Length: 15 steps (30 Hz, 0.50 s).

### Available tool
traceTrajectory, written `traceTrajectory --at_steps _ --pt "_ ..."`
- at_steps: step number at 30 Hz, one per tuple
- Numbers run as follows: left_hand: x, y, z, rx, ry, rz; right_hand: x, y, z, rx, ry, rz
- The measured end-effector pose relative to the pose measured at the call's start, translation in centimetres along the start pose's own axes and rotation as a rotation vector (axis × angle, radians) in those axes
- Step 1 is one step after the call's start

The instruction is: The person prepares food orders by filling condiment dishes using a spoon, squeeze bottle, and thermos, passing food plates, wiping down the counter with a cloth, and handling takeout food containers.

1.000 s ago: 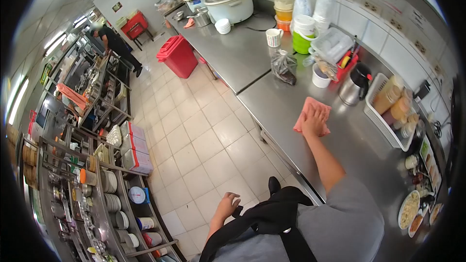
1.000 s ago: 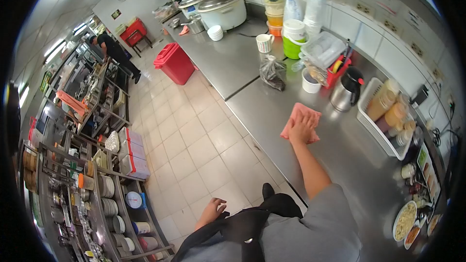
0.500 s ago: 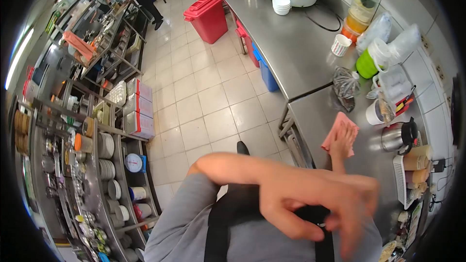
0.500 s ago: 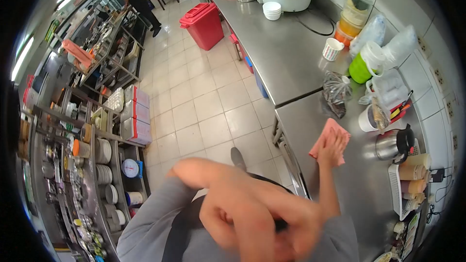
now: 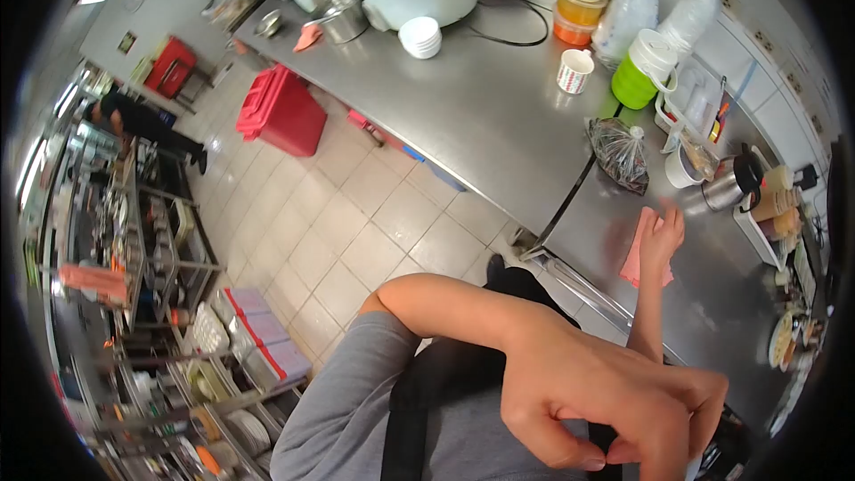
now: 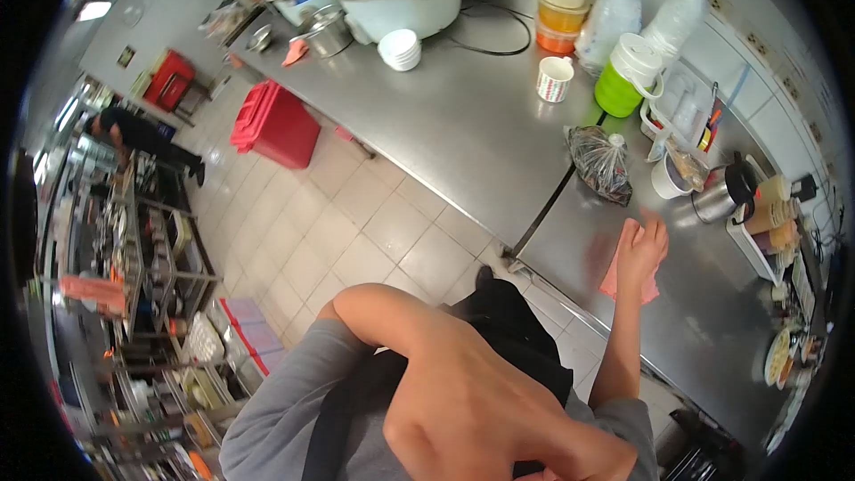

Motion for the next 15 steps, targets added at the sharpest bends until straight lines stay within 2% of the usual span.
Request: traceTrajectory --at_steps 1,3,5,6,7,8,10,12,13,14,15 --pt "0.8 0.4 0.7 0.064 0.062 -0.001 0.3 -2.4 -1.8 0.062 -0.143 0.069" --pt "3.2 1.3 2.5 0.121 0.132 -0.005 -0.4 -7.7 -5.9 0.245 -0.235 0.119" --pt "7.3 1.8 4.6 0.39 -0.082 -0.121 -3.4 -14.0 -8.7 0.252 -0.353 0.041" --pt "9.4 2.3 5.7 0.536 -0.172 -0.182 -5.2 -17.5 -10.3 0.236 -0.397 -0.071" --pt "11.0 3.6 6.7 0.645 -0.254 -0.096 -7.0 -20.5 -11.4 0.218 -0.444 -0.185" --pt "12.5 5.1 8.0 0.751 -0.347 -0.012 -9.2 -23.1 -11.2 0.222 -0.448 -0.166" --pt "15.4 8.3 12.0 1.01 -0.582 0.152 -16.1 -30.1 -10.7 0.305 -0.164 -0.285" --pt "17.1 12.6 16.5 1.227 -0.748 0.342 -20.7 -34.1 -10.0 0.41 -0.113 -0.46" --pt "17.2 15.6 18.5 1.267 -0.817 0.488 -24.7 -36.1 -8.3 0.534 -0.067 -0.539" --pt "17.1 18.2 20.3 1.26 -0.744 0.73 -19.7 -34.4 -12.5 0.722 -0.061 -0.659" --pt "16.7 20.0 22.0 1.255 -0.727 0.898 -22.2 -35.2 -10.7 0.544 -0.058 -0.712"
Point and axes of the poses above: each hand's wrist, its own y-axis away from the middle knuckle, its own x-axis out of the back of the hand, z = x × y, the point moved 4 cm from there along -y, towards the middle knuckle, and after that the axes turned 10 degrees about -z, right-handed, at the moved point
